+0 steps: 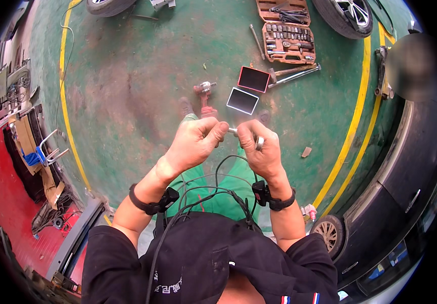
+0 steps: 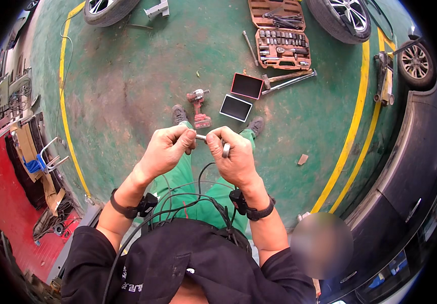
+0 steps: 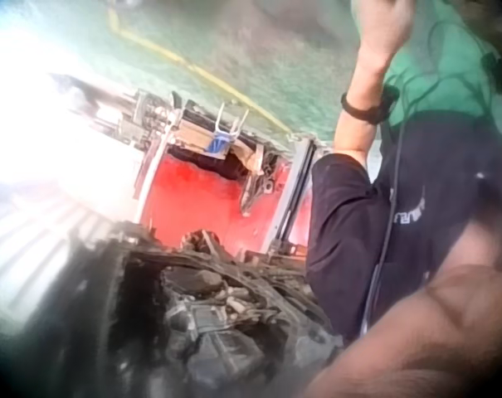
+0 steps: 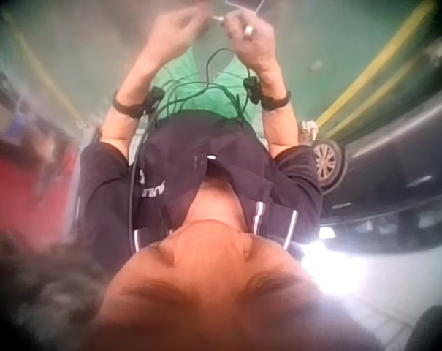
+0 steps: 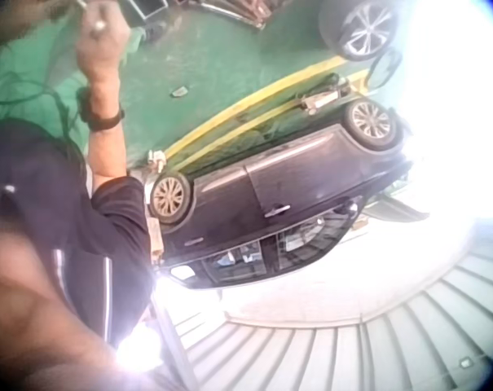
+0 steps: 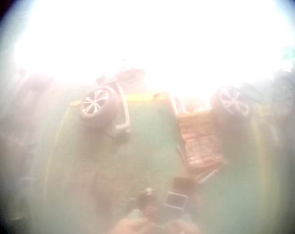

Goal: The person uses an impact wrench and a wrench to loosen components near a brake rotor, opens a box to retrieve parts, and uses a hammer on the assembly.

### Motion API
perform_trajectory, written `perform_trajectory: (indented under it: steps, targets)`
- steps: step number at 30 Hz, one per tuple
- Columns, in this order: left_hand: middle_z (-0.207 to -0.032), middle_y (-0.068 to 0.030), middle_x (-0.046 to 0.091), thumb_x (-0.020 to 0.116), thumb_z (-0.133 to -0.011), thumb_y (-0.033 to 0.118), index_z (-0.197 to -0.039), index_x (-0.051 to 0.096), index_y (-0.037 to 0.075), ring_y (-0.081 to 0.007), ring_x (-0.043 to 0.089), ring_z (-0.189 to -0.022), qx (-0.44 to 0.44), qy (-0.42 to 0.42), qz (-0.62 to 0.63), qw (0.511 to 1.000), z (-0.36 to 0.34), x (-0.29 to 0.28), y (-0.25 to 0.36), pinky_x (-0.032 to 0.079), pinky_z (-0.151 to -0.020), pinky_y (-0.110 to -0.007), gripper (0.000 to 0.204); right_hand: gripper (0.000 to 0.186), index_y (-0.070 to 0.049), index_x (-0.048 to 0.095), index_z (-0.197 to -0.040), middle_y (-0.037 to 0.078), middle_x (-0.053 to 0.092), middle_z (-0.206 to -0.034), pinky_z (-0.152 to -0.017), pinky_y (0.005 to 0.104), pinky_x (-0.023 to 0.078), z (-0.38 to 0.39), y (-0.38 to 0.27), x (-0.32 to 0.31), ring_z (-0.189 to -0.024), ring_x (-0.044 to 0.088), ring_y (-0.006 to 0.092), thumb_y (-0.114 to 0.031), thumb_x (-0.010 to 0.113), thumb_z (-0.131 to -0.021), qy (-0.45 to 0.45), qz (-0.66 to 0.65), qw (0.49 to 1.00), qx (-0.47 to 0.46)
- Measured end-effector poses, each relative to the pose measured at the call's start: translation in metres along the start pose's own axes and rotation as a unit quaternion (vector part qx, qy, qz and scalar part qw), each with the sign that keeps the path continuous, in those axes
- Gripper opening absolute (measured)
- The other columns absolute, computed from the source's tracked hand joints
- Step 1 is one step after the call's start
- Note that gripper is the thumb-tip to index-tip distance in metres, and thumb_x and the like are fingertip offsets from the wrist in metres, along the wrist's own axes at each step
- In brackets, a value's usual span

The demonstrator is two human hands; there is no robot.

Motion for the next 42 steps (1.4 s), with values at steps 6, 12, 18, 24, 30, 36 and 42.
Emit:
perform_trajectory:
  steps: [6,12,18,24,30,36,42]
  targets:
    - [-0.102,-0.0067,0.064,0.071,-0.088,0.014,-0.121,0.058,0.008,-0.0157,0.061,-0.084,0.083,0.078,-0.019,0.993,-0.007,0.003,0.022,0.047,-0.062,-0.028,0.036,0.021,-0.002,0.064,-0.088,0.004,0.052,-0.061,-0.05,0.0292,0.038,-0.003,0.021,-0.004,-0.053,0.046,0.0125,-0.02,0.064,-0.097,0.003,-0.013,1.0,0.002]
    - [-0.104,-0.0022,0.066,0.072,-0.089,0.019,-0.12,0.062,0.007,-0.0105,0.059,-0.09,0.008,0.054,-0.033,0.998,-0.016,0.014,-0.007,0.046,-0.074,-0.027,0.034,0.023,-0.002,0.064,-0.087,0.002,0.052,-0.061,-0.051,0.0276,0.038,-0.005,0.033,-0.004,-0.054,0.047,0.0102,-0.022,0.063,-0.098,-0.005,-0.015,0.999,0.048]
    - [-0.119,-0.0024,0.062,0.071,-0.088,0.014,-0.118,0.063,0.007,-0.0131,0.057,-0.104,-0.062,0.003,0.029,0.998,-0.027,0.018,-0.026,0.045,-0.082,-0.028,0.032,0.025,-0.002,0.065,-0.088,-0.001,0.054,-0.063,-0.053,0.0255,0.038,-0.009,0.044,-0.006,-0.058,0.047,0.0061,-0.024,0.062,-0.099,-0.024,-0.053,0.995,0.079]
    - [-0.121,-0.006,0.06,0.07,-0.085,0.006,-0.119,0.06,0.005,-0.0126,0.054,-0.116,0.047,0.065,0.047,0.996,-0.031,0.011,-0.01,0.047,-0.083,-0.03,0.035,0.027,-0.002,0.064,-0.087,-0.004,0.053,-0.065,-0.052,0.0233,0.036,-0.016,0.064,-0.008,-0.058,0.045,0.0049,-0.025,0.06,-0.1,-0.022,-0.108,0.982,0.152]
    - [-0.115,-0.0064,0.063,0.071,-0.083,0.005,-0.122,0.059,0.002,-0.0163,0.057,-0.111,-0.142,0.081,0.072,0.984,-0.015,0.013,-0.18,0.047,-0.096,-0.033,0.041,0.024,-0.006,0.064,-0.087,-0.005,0.053,-0.067,-0.045,0.0209,0.031,-0.039,0.239,-0.001,-0.054,0.043,0.0031,-0.028,0.062,-0.097,0.038,-0.191,0.886,0.42]
    - [-0.114,-0.0101,0.064,0.069,-0.084,0.005,-0.122,0.058,-0.001,-0.0184,0.059,-0.107,-0.297,0.102,0.146,0.938,0.038,0.034,-0.278,0.047,-0.096,-0.033,0.04,0.022,-0.009,0.06,-0.092,-0.001,0.055,-0.071,-0.039,0.0233,0.029,-0.086,0.444,-0.014,-0.047,0.043,0.0073,-0.03,0.063,-0.093,0.164,-0.15,0.844,0.488]
    - [-0.113,-0.0095,0.065,0.066,-0.088,0.012,-0.123,0.057,-0.001,-0.0163,0.06,-0.102,-0.359,0.146,0.174,0.905,0.047,0.041,-0.327,0.049,-0.085,-0.031,0.038,0.017,-0.005,0.064,-0.088,0.004,0.062,-0.075,-0.044,0.0292,0.037,-0.107,0.506,-0.009,-0.052,0.051,0.0116,-0.021,0.062,-0.088,0.151,-0.001,0.846,0.511]
Point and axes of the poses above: each hand's wrist, its own z-axis away from the middle knuckle, its own x-axis out of the palm, y = z × x, the point moved 7 cm from there along -z, towards the middle knuckle
